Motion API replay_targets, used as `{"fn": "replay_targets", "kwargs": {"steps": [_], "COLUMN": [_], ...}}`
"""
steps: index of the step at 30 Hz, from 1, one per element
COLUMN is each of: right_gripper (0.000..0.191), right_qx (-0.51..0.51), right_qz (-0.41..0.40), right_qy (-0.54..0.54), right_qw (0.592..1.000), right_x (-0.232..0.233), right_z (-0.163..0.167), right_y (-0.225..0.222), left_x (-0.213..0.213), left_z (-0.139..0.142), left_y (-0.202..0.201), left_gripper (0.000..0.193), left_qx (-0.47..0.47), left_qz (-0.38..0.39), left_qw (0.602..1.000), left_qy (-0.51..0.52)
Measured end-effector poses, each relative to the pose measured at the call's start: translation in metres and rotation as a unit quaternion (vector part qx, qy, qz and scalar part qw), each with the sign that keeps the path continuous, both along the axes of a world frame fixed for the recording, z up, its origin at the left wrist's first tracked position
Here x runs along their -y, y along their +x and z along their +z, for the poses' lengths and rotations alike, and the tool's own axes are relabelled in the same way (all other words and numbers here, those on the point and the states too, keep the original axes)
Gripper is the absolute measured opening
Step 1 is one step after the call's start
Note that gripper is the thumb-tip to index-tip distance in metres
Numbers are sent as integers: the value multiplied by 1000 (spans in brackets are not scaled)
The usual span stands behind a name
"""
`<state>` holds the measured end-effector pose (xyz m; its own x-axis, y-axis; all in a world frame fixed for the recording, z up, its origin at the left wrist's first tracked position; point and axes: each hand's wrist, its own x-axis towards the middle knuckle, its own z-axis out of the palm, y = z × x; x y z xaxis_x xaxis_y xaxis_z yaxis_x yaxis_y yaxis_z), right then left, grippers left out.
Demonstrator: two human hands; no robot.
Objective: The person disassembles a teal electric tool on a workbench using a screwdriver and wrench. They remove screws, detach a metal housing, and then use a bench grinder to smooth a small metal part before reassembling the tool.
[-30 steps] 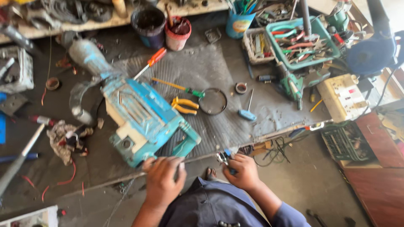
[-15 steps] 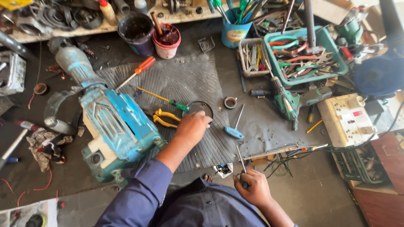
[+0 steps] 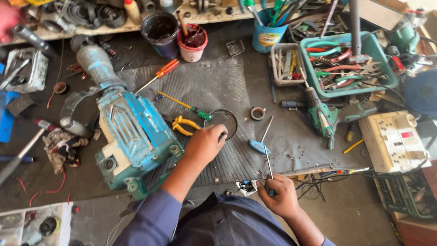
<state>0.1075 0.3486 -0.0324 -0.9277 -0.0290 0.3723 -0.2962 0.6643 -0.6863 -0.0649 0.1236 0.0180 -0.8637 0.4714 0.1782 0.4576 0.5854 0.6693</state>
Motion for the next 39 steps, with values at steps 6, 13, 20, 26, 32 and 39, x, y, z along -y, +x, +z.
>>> {"fn": "replay_targets", "kwargs": {"steps": [6,13,20,26,32,39], "right_gripper": [25,31,26,26,19,37], "right_qx": [-26,12,21,62,91,170], "right_qz": [171,305,364,330,293,203], "right_qy": [-38,12,8,24,-12,-90], "right_qw": [984,952,931,942,952,960], "right_x": [42,92,142,173,194,253], "right_z": [27,44,47,41,43,47], "right_y": [-23,-43,-59,-64,-48,-17], "left_x": [73,126,148,172,197,237], "left_z": [12,-33,-37,-37,-34,-15], "left_y": [78,100,92,85,89,89], "left_gripper": [31,16,24,15,13,14], "left_qx": [136,264,365,436,489,529], "left_qz": [74,206,217,175,134,134], "left_qw": [968,864,726,656,621,633], "left_qy": [195,376,541,590,598,549]}}
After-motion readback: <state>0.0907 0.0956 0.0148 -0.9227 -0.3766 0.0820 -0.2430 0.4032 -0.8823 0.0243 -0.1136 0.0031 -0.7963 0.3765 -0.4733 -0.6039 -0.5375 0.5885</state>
